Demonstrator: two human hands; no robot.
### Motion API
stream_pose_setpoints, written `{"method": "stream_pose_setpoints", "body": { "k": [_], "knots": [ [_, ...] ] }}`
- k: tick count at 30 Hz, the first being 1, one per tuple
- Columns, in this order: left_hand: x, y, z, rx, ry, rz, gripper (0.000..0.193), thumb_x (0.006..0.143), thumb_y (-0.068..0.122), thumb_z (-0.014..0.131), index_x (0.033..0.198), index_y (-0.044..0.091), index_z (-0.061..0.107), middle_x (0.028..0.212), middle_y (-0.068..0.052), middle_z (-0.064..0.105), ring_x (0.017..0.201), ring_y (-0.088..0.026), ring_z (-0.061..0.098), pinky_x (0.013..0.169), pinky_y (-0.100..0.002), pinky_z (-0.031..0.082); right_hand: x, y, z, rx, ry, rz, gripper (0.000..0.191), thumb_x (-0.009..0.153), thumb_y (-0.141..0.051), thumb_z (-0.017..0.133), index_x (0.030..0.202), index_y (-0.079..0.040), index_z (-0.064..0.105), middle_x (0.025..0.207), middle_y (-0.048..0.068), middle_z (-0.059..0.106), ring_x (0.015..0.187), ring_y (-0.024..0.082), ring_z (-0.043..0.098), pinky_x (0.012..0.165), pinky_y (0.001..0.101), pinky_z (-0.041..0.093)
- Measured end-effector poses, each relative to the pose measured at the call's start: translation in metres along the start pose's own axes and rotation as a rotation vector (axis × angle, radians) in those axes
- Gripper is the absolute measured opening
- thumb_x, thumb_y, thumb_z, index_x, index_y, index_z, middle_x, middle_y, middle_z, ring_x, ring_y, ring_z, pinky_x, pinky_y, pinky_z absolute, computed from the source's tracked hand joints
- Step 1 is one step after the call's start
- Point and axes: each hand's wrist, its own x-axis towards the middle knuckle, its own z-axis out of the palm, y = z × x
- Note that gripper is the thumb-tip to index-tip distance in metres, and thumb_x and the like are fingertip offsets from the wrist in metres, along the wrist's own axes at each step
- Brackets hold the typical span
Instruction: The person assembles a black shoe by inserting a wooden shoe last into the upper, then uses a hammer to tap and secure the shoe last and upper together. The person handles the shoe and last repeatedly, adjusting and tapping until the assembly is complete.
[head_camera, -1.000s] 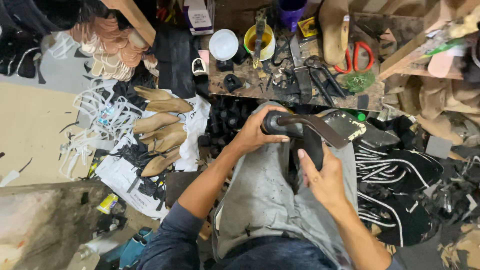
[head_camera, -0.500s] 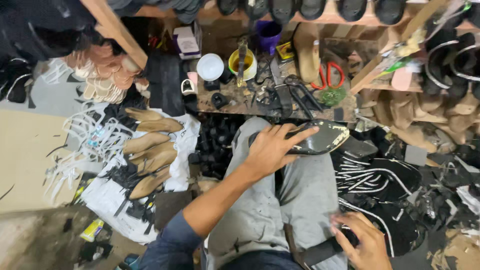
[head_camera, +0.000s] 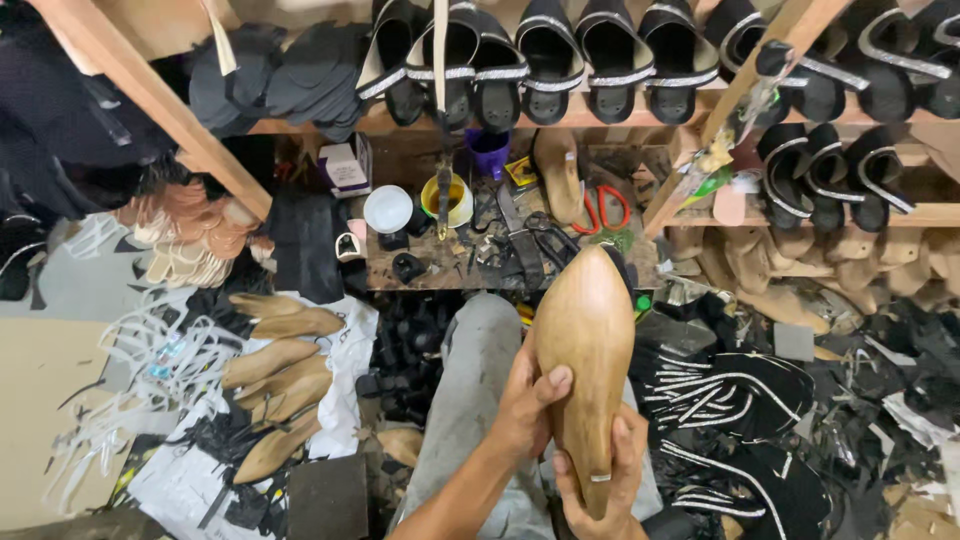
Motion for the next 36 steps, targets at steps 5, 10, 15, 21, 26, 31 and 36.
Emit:
{"method": "stream_pose_setpoints", "body": {
  "k": [5,10,15,21,26,31,36],
  "knots": [
    [-0.004,-0.003,0.004,0.034,-0.003,0.029,0.098,0.081,0.042,0.088,0.153,-0.001,0.038,0.136,-0.012,0.058,0.125,-0.02,0.057,0.107,-0.034,0.046,0.001,-0.002,0.002,-0.011,0.034,-0.023,0.09,0.08,0.003,0.069,0.159,-0.011,0.027,0.141,0.028,0.043,0.123,0.038,0.054,0.103,0.0472,0.048],
    [-0.005,-0.001,-0.002,0.067,-0.023,0.013,0.099,0.081,0.045,0.088,0.153,0.0,0.037,0.138,-0.011,0.057,0.126,-0.019,0.056,0.108,-0.033,0.046,-0.001,-0.003,0.004,-0.005,0.045,-0.015,0.089,0.08,0.005,0.068,0.158,-0.009,0.026,0.142,0.029,0.043,0.125,0.039,0.053,0.105,0.0478,0.046],
    [-0.001,-0.001,-0.006,0.038,-0.009,-0.016,0.099,0.081,0.046,0.087,0.152,0.001,0.036,0.138,-0.011,0.056,0.127,-0.019,0.055,0.108,-0.034,0.045,0.003,-0.001,0.009,-0.025,0.033,-0.025,0.087,0.081,0.005,0.069,0.157,-0.008,0.028,0.14,0.028,0.045,0.122,0.037,0.054,0.105,0.0475,0.046],
    [0.003,0.004,0.002,0.138,-0.01,0.037,0.095,0.087,0.045,0.084,0.154,-0.001,0.034,0.143,-0.012,0.053,0.132,-0.02,0.051,0.113,-0.034,0.042,-0.009,0.015,0.004,0.087,0.036,0.037,0.083,0.085,0.002,0.067,0.156,-0.004,0.026,0.146,0.025,0.041,0.129,0.033,0.051,0.107,0.0439,0.046],
    [0.013,0.017,0.003,0.205,-0.115,0.152,0.096,0.095,0.038,0.073,0.162,0.02,0.005,0.161,-0.009,0.036,0.148,-0.018,0.039,0.123,-0.03,0.029,0.024,0.016,-0.007,0.439,0.232,0.338,0.082,0.082,-0.002,0.064,0.157,0.005,0.03,0.151,0.019,0.047,0.138,0.029,0.049,0.117,0.0408,0.038],
    [0.012,0.024,-0.058,0.384,0.078,0.127,0.074,0.098,0.017,0.059,0.16,0.011,0.019,0.149,-0.015,0.044,0.126,-0.024,0.058,0.108,-0.037,0.047,0.184,0.01,-0.065,0.349,0.351,0.058,0.084,0.101,-0.008,0.069,0.168,-0.003,0.019,0.165,0.011,0.04,0.152,0.023,0.044,0.131,0.0345,0.033],
    [-0.032,-0.01,-0.132,0.661,0.396,0.144,0.061,0.092,-0.005,0.051,0.151,0.003,0.037,0.134,-0.015,0.057,0.115,-0.022,0.065,0.099,-0.034,0.051,0.418,0.023,-0.11,0.292,0.218,0.224,0.052,0.099,-0.014,0.075,0.142,-0.003,0.048,0.128,0.009,0.064,0.118,0.019,0.063,0.106,0.0337,0.054]
  ]
}}
